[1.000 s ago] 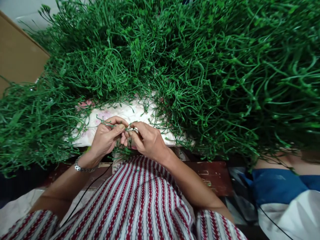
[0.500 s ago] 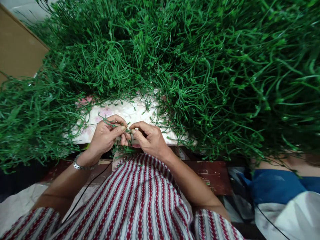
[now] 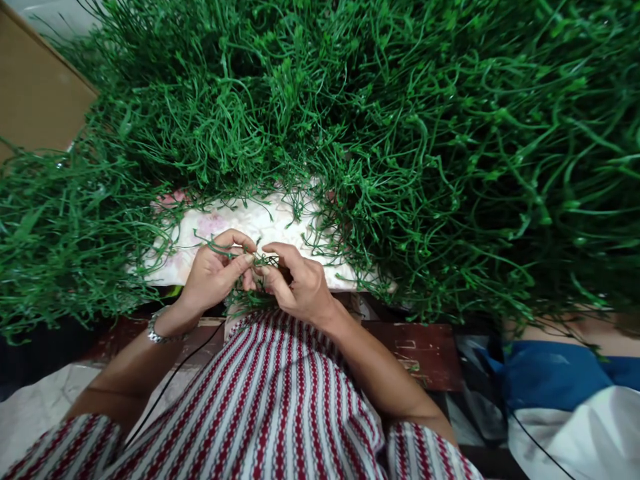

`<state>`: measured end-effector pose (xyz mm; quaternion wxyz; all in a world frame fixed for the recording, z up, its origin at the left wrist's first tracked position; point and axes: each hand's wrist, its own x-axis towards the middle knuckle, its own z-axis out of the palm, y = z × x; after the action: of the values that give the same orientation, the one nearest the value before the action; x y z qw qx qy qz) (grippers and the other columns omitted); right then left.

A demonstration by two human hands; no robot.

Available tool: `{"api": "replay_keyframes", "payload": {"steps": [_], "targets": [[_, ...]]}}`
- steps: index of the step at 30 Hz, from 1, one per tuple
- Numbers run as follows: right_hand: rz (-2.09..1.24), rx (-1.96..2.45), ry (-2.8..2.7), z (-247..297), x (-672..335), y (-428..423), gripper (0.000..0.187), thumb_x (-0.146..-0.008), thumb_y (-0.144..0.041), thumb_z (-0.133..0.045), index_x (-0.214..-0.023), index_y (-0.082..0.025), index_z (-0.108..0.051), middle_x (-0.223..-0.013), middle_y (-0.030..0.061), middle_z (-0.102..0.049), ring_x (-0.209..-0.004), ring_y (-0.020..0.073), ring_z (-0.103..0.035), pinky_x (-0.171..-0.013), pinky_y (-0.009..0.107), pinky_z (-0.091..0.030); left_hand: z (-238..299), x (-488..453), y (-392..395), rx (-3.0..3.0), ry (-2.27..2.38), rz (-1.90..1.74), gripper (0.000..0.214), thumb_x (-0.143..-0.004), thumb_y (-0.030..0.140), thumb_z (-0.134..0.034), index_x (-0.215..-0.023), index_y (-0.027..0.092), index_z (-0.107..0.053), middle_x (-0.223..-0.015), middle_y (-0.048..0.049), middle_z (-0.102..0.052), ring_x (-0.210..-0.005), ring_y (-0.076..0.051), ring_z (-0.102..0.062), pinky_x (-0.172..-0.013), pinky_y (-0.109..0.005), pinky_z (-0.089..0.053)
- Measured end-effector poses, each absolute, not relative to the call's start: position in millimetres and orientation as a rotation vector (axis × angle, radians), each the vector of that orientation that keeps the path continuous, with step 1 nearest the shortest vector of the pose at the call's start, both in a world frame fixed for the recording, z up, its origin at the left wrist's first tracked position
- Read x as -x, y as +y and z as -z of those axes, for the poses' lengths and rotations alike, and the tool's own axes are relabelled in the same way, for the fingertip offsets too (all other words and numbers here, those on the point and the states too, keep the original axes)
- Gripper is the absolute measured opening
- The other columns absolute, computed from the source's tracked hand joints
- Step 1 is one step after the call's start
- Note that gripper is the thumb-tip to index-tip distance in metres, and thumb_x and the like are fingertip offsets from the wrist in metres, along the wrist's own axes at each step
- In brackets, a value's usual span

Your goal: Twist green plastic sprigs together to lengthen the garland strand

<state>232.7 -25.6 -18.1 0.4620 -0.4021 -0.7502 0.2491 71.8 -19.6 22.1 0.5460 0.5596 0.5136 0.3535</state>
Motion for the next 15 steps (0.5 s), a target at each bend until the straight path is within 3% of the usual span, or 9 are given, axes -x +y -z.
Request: {"api": "replay_keyframes", "payload": {"steps": [5, 10, 15], "targets": [[-0.633, 0.893, -2.081, 18.2, -237.6, -19.6, 0.017, -0.086, -0.02, -0.05, -0.098, -0.014, -0.061, -0.084, 0.0062, -0.068, -0.073, 0.013, -0.063, -0.065, 0.022, -0.047, -18.2, -71.1, -23.1, -1.479, 1.241, -0.8, 0.008, -0.084, 0.023, -0.049, -0.091, 0.019, -0.048, -0.05, 0.0078, -0.05, -0.043, -0.007, -0.052, -0.046, -0.017, -0.04], [-0.733, 0.89, -1.972, 12.1, -238.1, -19.3, 0.012, -0.084, -0.017, -0.051, -0.086, -0.014, -0.062, -0.074, 0.0029, -0.067, -0.062, 0.0093, -0.06, -0.059, 0.019, -0.044, -17.5, -67.2, -23.2, -1.809, 1.289, -0.706, 0.006, -0.082, 0.018, -0.047, -0.086, 0.017, -0.052, -0.067, 0.0036, -0.055, -0.057, -0.007, -0.052, -0.056, -0.019, -0.04], [-0.738, 0.939, -1.988, 9.5, -238.5, -22.5, 0.013, -0.085, -0.019, -0.049, -0.085, -0.014, -0.061, -0.072, 0.0027, -0.065, -0.061, 0.0098, -0.058, -0.058, 0.019, -0.042, -22.0, -65.3, -24.2, -1.791, 1.293, -0.654, 0.01, -0.079, 0.019, -0.051, -0.083, 0.015, -0.059, -0.07, 0.0006, -0.061, -0.064, -0.01, -0.054, -0.061, -0.02, -0.041]]}}
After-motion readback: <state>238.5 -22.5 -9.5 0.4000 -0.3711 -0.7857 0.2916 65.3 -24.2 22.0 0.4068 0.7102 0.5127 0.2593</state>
